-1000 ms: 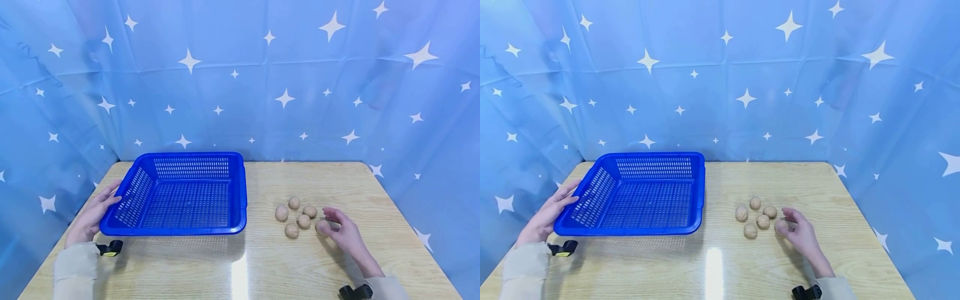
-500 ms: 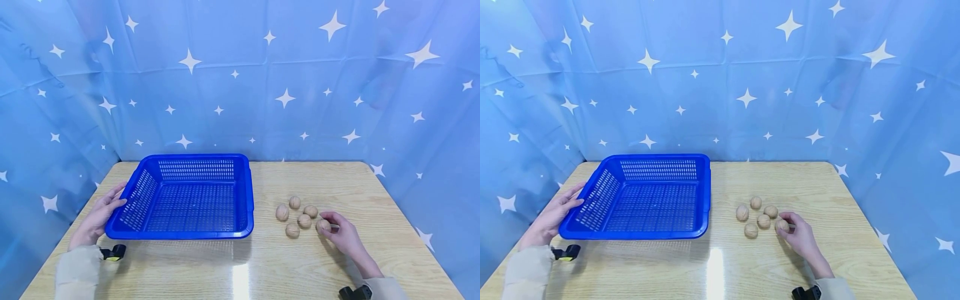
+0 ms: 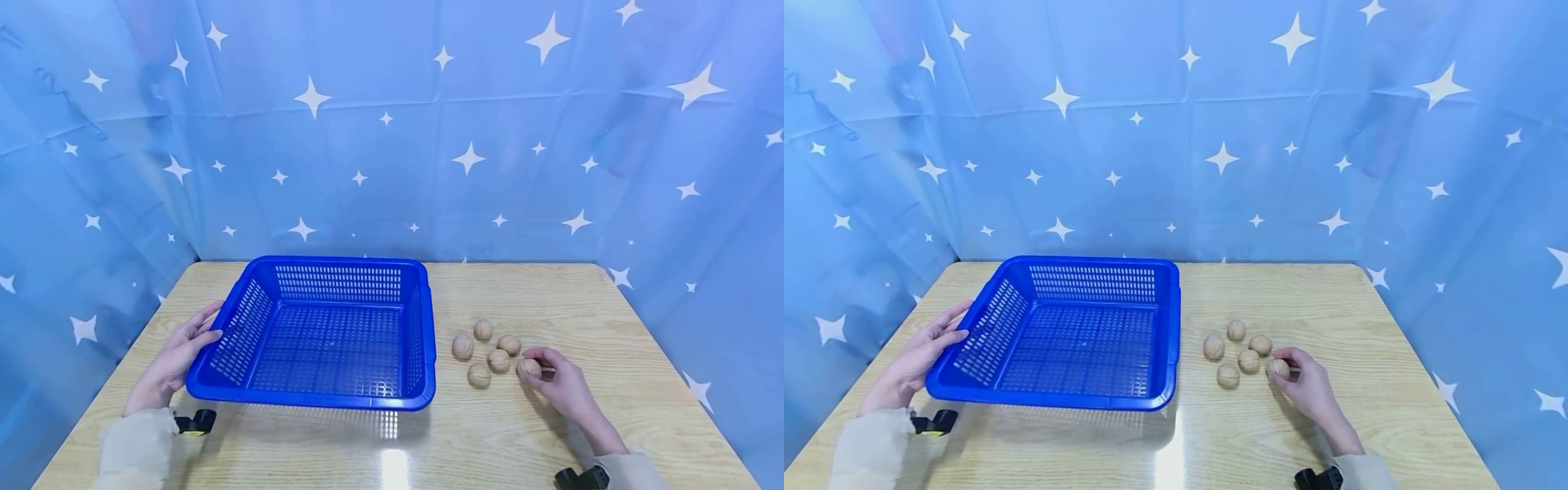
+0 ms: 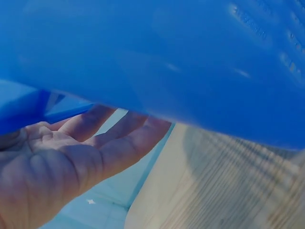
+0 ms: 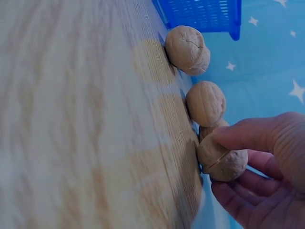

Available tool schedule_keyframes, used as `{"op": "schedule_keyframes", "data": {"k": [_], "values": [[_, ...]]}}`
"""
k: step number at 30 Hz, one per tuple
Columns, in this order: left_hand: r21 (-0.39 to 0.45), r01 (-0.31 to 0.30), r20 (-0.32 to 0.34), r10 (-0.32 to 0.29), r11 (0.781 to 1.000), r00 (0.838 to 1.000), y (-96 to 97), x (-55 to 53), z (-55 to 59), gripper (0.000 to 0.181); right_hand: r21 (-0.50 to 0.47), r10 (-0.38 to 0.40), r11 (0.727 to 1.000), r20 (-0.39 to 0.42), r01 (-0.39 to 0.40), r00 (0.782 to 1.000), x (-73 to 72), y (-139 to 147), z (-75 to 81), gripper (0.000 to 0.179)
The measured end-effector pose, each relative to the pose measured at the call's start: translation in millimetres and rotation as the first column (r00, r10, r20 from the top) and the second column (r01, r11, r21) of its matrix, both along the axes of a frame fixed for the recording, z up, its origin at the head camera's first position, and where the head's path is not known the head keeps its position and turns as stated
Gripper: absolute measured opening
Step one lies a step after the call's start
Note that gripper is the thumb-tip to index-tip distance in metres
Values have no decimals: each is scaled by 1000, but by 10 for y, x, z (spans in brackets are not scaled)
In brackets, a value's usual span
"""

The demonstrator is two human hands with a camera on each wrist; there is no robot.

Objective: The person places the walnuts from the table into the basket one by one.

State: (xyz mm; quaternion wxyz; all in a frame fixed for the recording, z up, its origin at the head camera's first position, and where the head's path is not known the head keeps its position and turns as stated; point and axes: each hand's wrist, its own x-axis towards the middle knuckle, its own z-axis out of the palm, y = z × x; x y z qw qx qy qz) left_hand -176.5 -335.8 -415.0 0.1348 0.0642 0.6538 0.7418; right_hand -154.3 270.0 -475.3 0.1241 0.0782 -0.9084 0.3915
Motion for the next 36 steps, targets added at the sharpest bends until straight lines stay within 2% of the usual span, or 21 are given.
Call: {"op": "schedule_keyframes", "data": {"k": [6, 14, 25, 32, 36], "values": [[-23, -12, -18, 12, 1000, 1000, 76, 70, 5, 56, -15, 19, 1000, -36, -19, 999, -12, -19, 7, 29], [-20, -16, -53, 15, 1000, 998, 155, 137, -1, 56, -11, 19, 1000, -40, -20, 999, -13, -21, 11, 30], [-23, -28, -51, 27, 999, 998, 206, 235, -19, 61, -31, 25, 999, -36, -26, 999, -13, -33, 32, 31], [-65, -59, -53, 55, 996, 997, 255, 286, -21, 59, -35, 18, 999, -23, -19, 1000, -8, -41, 58, 30], [-52, -54, -58, 51, 997, 997, 283, 310, -31, 54, -49, 26, 998, -38, -27, 999, -4, -60, 92, 31]]}}
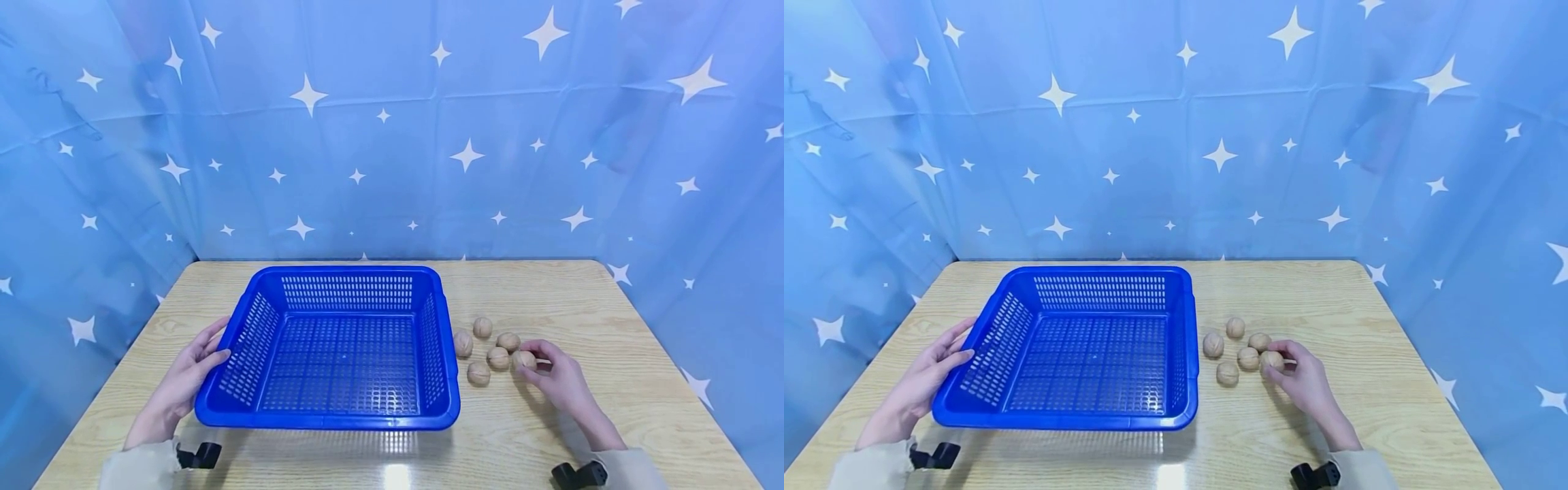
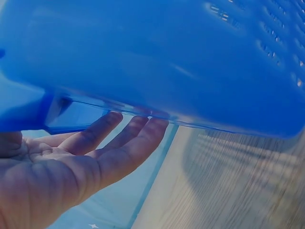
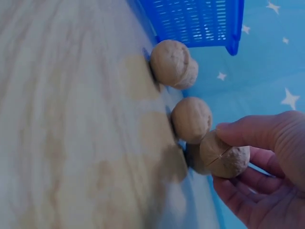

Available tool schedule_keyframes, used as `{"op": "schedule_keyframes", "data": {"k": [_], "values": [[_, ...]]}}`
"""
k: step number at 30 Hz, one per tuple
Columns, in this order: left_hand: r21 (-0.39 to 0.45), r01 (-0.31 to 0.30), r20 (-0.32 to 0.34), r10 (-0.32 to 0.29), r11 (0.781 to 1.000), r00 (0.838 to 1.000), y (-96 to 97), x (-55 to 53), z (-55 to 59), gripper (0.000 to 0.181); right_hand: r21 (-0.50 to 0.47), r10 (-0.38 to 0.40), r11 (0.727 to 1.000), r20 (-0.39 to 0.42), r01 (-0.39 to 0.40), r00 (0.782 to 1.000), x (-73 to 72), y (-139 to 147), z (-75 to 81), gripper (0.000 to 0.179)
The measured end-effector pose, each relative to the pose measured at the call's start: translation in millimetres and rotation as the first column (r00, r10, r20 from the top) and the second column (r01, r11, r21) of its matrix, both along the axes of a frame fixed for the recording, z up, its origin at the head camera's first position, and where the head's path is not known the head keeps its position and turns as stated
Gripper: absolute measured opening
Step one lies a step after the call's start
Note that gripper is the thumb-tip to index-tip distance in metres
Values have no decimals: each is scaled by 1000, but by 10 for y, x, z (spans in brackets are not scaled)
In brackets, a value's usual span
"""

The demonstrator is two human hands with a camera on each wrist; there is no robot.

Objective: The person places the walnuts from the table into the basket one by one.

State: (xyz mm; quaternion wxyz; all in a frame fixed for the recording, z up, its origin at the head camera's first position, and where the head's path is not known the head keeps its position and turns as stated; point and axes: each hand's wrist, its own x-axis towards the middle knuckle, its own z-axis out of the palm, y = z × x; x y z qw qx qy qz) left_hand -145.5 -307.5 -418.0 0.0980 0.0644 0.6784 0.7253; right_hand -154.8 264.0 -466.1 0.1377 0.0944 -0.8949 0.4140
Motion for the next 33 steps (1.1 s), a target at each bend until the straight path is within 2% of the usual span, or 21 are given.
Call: {"op": "schedule_keyframes", "data": {"k": [8, 14, 18, 24, 33], "values": [[-9, -8, -11, 8, 1000, 1000, 8, 13, 0, 56, -8, 7, 1000, -46, -8, 999, -28, -111, 151, 32], [-33, -20, -18, 19, 999, 1000, 17, 11, 2, 58, -5, 60, 998, -145, -61, 988, -90, -242, 313, 34], [-19, -3, -37, 3, 1000, 999, 22, 6, -13, 57, -4, 91, 996, -171, -93, 981, -145, -346, 458, 34], [-26, -7, -52, 5, 1000, 999, 22, 9, -41, 57, -23, 175, 983, -149, -180, 973, -309, -541, 658, 33], [-39, -18, -72, 15, 999, 997, 44, 14, -65, 58, -21, 253, 966, -155, -259, 955, -502, -906, 881, 34]]}}
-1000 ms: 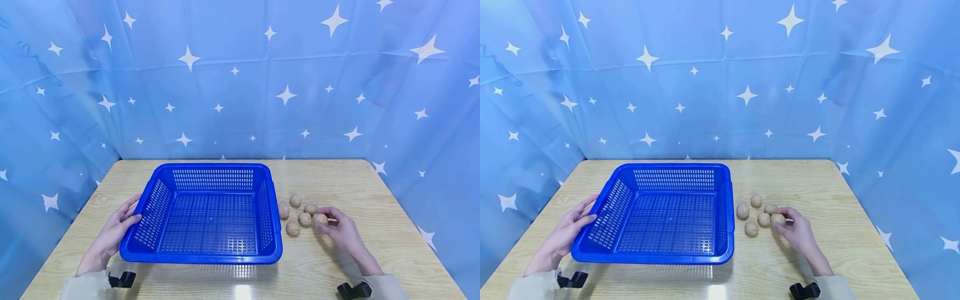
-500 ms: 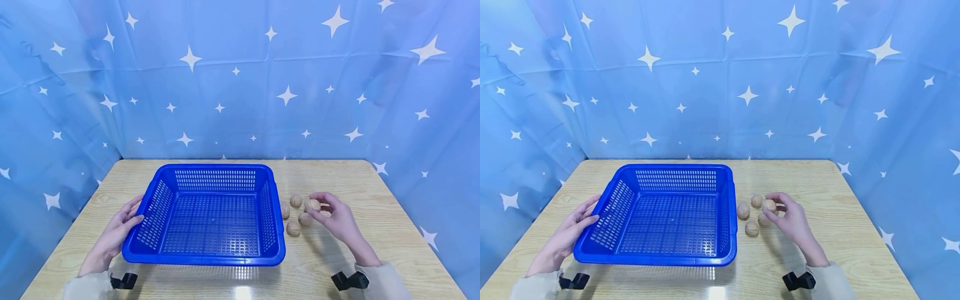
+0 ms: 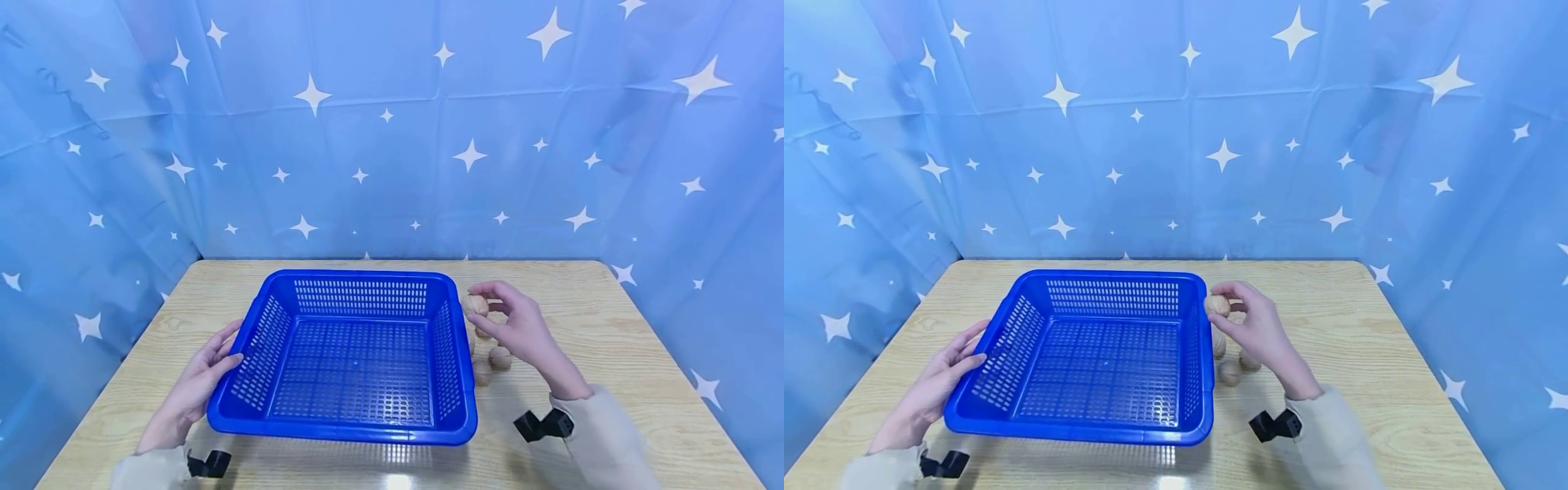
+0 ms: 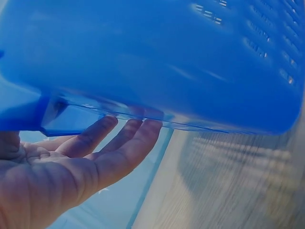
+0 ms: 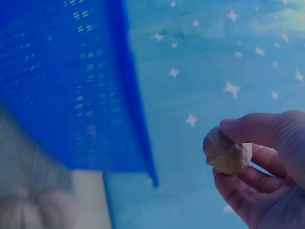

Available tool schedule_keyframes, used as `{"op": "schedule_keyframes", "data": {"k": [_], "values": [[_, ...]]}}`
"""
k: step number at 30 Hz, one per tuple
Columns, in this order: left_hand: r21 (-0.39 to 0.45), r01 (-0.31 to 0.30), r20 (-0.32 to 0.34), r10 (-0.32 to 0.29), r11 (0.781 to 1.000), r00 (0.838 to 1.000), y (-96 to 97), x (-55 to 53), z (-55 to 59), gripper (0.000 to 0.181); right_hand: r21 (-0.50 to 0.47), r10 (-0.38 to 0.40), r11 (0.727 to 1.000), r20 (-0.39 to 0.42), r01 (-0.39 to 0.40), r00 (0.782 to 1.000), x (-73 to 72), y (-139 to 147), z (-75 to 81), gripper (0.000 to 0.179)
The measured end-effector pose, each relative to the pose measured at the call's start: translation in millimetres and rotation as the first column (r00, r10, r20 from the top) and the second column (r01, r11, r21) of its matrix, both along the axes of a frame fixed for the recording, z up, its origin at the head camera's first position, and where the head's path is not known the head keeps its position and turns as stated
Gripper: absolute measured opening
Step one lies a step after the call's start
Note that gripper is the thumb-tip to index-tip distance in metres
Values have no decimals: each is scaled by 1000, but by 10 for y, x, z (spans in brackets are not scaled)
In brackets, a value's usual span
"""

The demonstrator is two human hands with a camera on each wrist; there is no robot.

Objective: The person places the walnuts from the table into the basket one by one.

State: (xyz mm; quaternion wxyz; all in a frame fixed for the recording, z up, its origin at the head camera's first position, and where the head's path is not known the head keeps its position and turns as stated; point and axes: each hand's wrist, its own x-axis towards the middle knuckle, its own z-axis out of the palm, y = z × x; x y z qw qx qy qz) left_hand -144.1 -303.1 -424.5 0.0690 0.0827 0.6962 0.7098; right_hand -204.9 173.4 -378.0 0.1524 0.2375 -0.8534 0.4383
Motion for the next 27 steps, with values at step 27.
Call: {"op": "schedule_keyframes", "data": {"k": [27], "values": [[-42, -28, 19, 29, 999, 999, 34, 10, -9, 60, 29, 391, 919, 62, -393, 918, -466, -1344, 304, 32]]}}
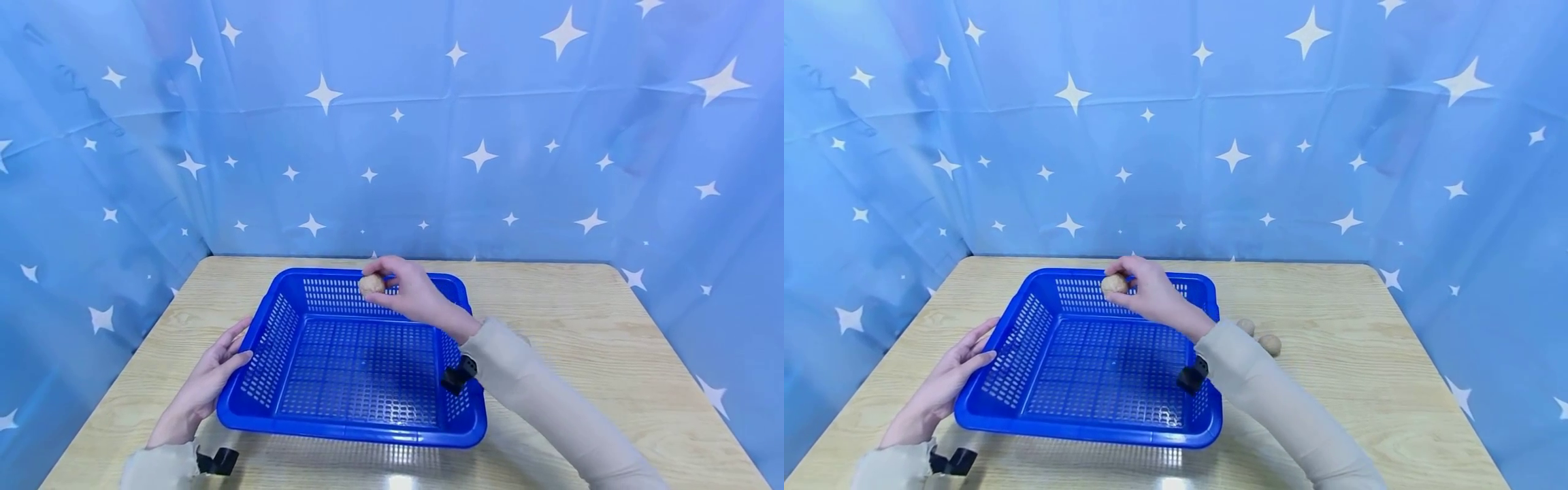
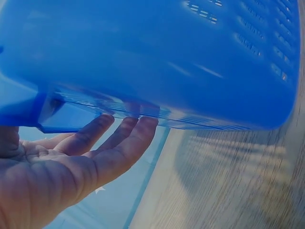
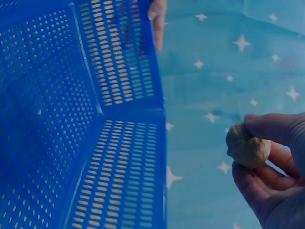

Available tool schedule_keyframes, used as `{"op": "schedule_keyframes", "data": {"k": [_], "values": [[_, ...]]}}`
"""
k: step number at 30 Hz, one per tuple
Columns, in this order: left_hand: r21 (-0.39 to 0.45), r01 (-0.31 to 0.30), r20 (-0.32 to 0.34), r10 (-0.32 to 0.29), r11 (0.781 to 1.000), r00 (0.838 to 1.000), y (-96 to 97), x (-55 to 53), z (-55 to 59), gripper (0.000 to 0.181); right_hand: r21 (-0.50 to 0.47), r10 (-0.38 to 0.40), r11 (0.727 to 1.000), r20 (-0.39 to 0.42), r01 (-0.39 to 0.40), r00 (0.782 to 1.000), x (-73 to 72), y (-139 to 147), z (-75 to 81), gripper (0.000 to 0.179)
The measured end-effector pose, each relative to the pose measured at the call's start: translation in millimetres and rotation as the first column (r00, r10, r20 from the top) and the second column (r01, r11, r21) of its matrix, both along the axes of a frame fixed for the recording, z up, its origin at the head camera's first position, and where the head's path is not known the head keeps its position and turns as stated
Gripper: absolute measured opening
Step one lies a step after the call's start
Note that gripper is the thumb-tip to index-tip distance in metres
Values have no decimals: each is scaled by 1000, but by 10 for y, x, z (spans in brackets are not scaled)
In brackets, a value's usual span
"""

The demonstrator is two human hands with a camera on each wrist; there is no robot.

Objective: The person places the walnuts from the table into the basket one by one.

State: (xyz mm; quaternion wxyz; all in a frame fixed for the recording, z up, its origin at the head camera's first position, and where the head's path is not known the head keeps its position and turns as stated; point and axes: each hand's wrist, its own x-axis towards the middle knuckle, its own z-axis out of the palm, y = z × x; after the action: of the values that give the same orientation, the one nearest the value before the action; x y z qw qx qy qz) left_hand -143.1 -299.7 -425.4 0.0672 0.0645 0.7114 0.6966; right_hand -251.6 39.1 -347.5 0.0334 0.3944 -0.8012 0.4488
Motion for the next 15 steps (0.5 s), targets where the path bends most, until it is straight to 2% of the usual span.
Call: {"op": "schedule_keyframes", "data": {"k": [10, 15], "values": [[-2, -4, -6, 4, 1000, 1000, -9, -15, -6, 64, 24, 42, 999, 64, -44, 997, -106, -387, -119, 28], [-21, -17, -12, 17, 1000, 1000, -8, -12, 0, 64, 10, 42, 999, 137, -44, 990, -167, -521, -210, 27]]}}
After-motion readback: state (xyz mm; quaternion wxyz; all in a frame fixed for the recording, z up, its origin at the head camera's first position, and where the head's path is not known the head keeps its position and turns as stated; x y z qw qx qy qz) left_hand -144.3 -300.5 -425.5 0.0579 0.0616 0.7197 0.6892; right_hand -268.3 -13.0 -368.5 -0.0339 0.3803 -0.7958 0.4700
